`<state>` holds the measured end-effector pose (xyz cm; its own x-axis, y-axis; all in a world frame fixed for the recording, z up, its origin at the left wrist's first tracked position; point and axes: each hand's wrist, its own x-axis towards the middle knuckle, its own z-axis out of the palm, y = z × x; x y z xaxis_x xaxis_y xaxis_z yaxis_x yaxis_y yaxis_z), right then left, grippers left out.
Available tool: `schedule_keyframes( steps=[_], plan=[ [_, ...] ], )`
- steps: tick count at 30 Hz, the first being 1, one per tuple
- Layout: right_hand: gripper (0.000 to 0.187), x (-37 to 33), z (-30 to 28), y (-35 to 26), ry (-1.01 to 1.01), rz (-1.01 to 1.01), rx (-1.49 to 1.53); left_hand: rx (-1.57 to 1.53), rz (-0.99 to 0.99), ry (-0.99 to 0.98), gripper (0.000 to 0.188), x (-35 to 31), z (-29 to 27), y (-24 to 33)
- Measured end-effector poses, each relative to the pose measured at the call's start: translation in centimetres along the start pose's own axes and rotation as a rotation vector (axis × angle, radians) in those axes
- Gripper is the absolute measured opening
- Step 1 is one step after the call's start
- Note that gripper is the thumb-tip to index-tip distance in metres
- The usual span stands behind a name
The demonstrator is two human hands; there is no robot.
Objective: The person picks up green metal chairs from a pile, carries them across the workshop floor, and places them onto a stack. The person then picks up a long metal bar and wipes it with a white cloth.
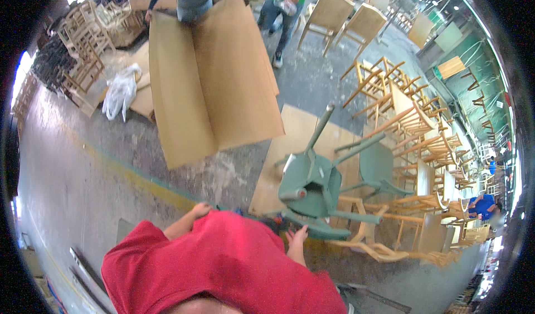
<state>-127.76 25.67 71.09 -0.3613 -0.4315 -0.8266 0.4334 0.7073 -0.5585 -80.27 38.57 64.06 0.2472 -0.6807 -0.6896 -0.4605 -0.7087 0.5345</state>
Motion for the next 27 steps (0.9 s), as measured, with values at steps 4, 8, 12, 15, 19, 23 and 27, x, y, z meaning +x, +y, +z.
schedule_keyframes(
  steps=[4, 8, 12, 15, 19, 23, 27],
  plan=[
    [0.08, -1.4, -3.3, 0.3, 0.023, 0.025, 0.008, -0.258, -0.137, -0.064, 0.044, -1.2, -0.3, 3.9],
    [0.079, -3.5, -6.0, -2.1, 0.072, 0.024, -0.05, -0.461, -0.184, 0.007, 0.045, -0.9, 1.1, 4.9],
    [0.078, -2.9, -9.4, -6.2, 0.178, -0.029, -0.003, -0.465, -0.135, 0.04, 0.043, -1.3, 3.6, 8.4],
    [0.078, 1.1, -12.6, -10.3, 0.238, -0.048, -0.01, -0.536, -0.057, 0.022, 0.042, 0.0, 8.4, 9.7],
    [0.087, 4.2, -13.2, -14.6, 0.359, -0.097, -0.16, -0.607, -0.034, -0.032, 0.036, -2.1, 10.3, 18.4],
    [0.095, 7.0, -14.1, -18.1, 0.3, -0.224, -0.474, -0.49, 0.095, 0.075, 0.049, -2.9, 15.6, 24.6],
    [0.089, 13.8, -15.3, -19.4, 0.191, -0.422, -0.806, -0.245, 0.168, 0.256, 0.079, -3.7, 22.0, 28.6]
  ],
)
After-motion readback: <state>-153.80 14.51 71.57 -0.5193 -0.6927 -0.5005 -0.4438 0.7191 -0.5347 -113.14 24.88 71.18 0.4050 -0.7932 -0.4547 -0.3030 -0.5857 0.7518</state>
